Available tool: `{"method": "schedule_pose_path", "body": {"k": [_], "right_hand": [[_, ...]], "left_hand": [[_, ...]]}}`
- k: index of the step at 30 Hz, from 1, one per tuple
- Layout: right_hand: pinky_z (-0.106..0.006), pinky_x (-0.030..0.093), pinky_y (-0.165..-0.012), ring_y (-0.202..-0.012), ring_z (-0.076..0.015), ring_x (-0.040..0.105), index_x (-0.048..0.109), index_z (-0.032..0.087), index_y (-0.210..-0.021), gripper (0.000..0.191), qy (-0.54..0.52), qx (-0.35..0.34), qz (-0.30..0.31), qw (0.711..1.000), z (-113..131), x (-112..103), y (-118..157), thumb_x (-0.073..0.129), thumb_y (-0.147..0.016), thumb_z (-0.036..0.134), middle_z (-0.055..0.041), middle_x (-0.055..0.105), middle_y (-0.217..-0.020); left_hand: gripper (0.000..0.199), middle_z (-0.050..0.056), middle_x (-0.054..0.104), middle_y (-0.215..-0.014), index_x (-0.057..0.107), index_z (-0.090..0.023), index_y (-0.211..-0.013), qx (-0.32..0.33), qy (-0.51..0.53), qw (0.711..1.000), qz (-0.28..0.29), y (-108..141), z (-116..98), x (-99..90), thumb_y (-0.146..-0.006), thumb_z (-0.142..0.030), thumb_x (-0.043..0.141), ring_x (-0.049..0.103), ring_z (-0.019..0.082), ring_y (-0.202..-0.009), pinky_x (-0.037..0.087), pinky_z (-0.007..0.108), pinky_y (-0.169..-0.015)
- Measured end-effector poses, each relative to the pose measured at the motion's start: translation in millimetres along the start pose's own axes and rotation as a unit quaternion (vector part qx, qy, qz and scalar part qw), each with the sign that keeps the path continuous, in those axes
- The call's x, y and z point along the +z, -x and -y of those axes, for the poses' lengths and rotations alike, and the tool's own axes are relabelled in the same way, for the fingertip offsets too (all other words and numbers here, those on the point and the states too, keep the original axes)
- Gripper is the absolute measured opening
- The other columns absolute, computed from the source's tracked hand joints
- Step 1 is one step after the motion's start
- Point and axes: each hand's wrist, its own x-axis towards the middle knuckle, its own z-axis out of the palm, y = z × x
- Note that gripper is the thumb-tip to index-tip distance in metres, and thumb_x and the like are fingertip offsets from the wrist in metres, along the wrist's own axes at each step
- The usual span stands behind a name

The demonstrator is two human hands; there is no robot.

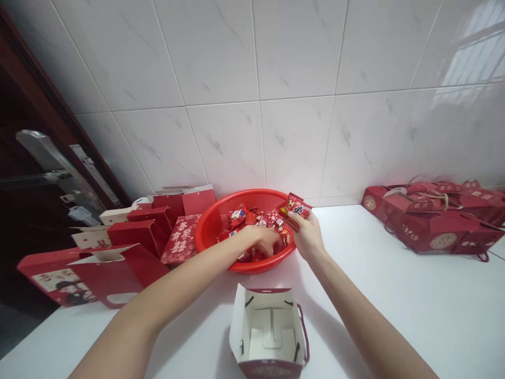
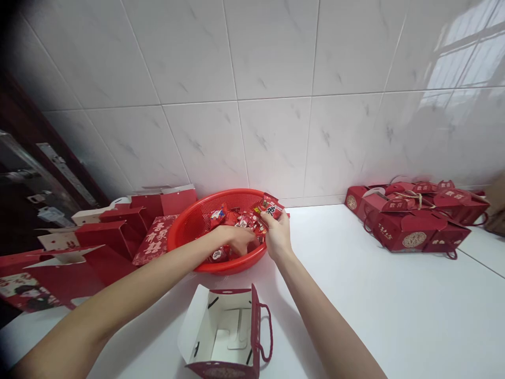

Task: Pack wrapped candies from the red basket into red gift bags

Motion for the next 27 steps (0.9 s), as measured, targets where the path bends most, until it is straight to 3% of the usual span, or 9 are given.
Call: {"method": "schedule_pose_path", "body": {"k": [6, 11, 16, 21, 24, 27], "right_hand": [[-0.035, 0.058, -0.076, -0.076, -0.0201, 0.07, 0.061, 0.019, -0.086, 0.03, -0.001, 0.005, 0.01, 1.0, 0.1, 0.9, -0.7, 0.077, -0.061, 0.016, -0.0025, 0.074, -0.081], [-0.036, 0.057, -0.073, -0.076, -0.0213, 0.07, 0.062, 0.018, -0.087, 0.033, 0.008, 0.003, 0.015, 1.0, 1.0, 0.6, 0.1, 0.078, -0.059, 0.019, -0.0038, 0.075, -0.083], [-0.035, 0.056, -0.072, -0.075, -0.0207, 0.069, 0.062, 0.018, -0.086, 0.033, 0.031, 0.0, 0.007, 0.999, 1.7, -0.1, 1.2, 0.078, -0.058, 0.022, -0.0031, 0.074, -0.08], [-0.036, 0.056, -0.074, -0.078, -0.021, 0.069, 0.062, 0.019, -0.087, 0.034, 0.039, -0.003, 0.023, 0.999, 3.1, -0.2, 2.1, 0.079, -0.059, 0.023, -0.0031, 0.074, -0.082], [-0.039, 0.057, -0.076, -0.078, -0.0225, 0.07, 0.062, 0.018, -0.088, 0.034, 0.042, 0.005, 0.023, 0.999, 4.8, 0.3, 3.1, 0.079, -0.059, 0.023, -0.0038, 0.074, -0.083], [-0.039, 0.057, -0.076, -0.078, -0.0227, 0.07, 0.062, 0.018, -0.09, 0.036, 0.036, 0.012, 0.017, 0.999, 5.3, 0.9, 3.5, 0.079, -0.058, 0.022, -0.004, 0.074, -0.084]], "left_hand": [[0.012, 0.0, 0.059, -0.046, 0.069, -0.019, -0.06, -0.121, 0.029, 0.989, 0.078, 0.8, -7.2, -3.4, -0.055, -0.009, 0.066, 0.062, 0.023, -0.056, 0.054, 0.033, -0.062], [0.014, 0.001, 0.059, -0.046, 0.063, -0.018, -0.05, -0.146, 0.064, 0.985, 0.06, 4.5, 0.8, -5.3, -0.05, -0.007, 0.072, 0.064, 0.025, -0.059, 0.057, 0.037, -0.066], [0.023, -0.001, 0.069, -0.065, 0.07, -0.018, -0.08, -0.127, 0.166, 0.978, 0.016, 14.4, 26.1, -10.2, -0.059, -0.011, 0.07, 0.069, 0.02, -0.064, 0.058, 0.027, -0.063], [0.035, 0.0, 0.071, -0.076, 0.069, -0.019, -0.098, -0.125, 0.301, 0.944, -0.044, 19.9, 37.5, -13.4, -0.064, -0.015, 0.071, 0.071, 0.018, -0.067, 0.058, 0.025, -0.064], [0.059, 0.005, 0.074, -0.1, 0.067, -0.023, -0.115, -0.134, 0.265, 0.955, -0.018, 28.4, 29.4, -17.6, -0.059, -0.03, 0.082, 0.071, 0.02, -0.072, 0.057, 0.027, -0.063], [0.07, 0.008, 0.074, -0.111, 0.067, -0.028, -0.121, -0.17, 0.121, 0.978, 0.017, 41.7, 14.7, -16.7, -0.053, -0.034, 0.085, 0.071, 0.025, -0.082, 0.055, 0.027, -0.066]]}}
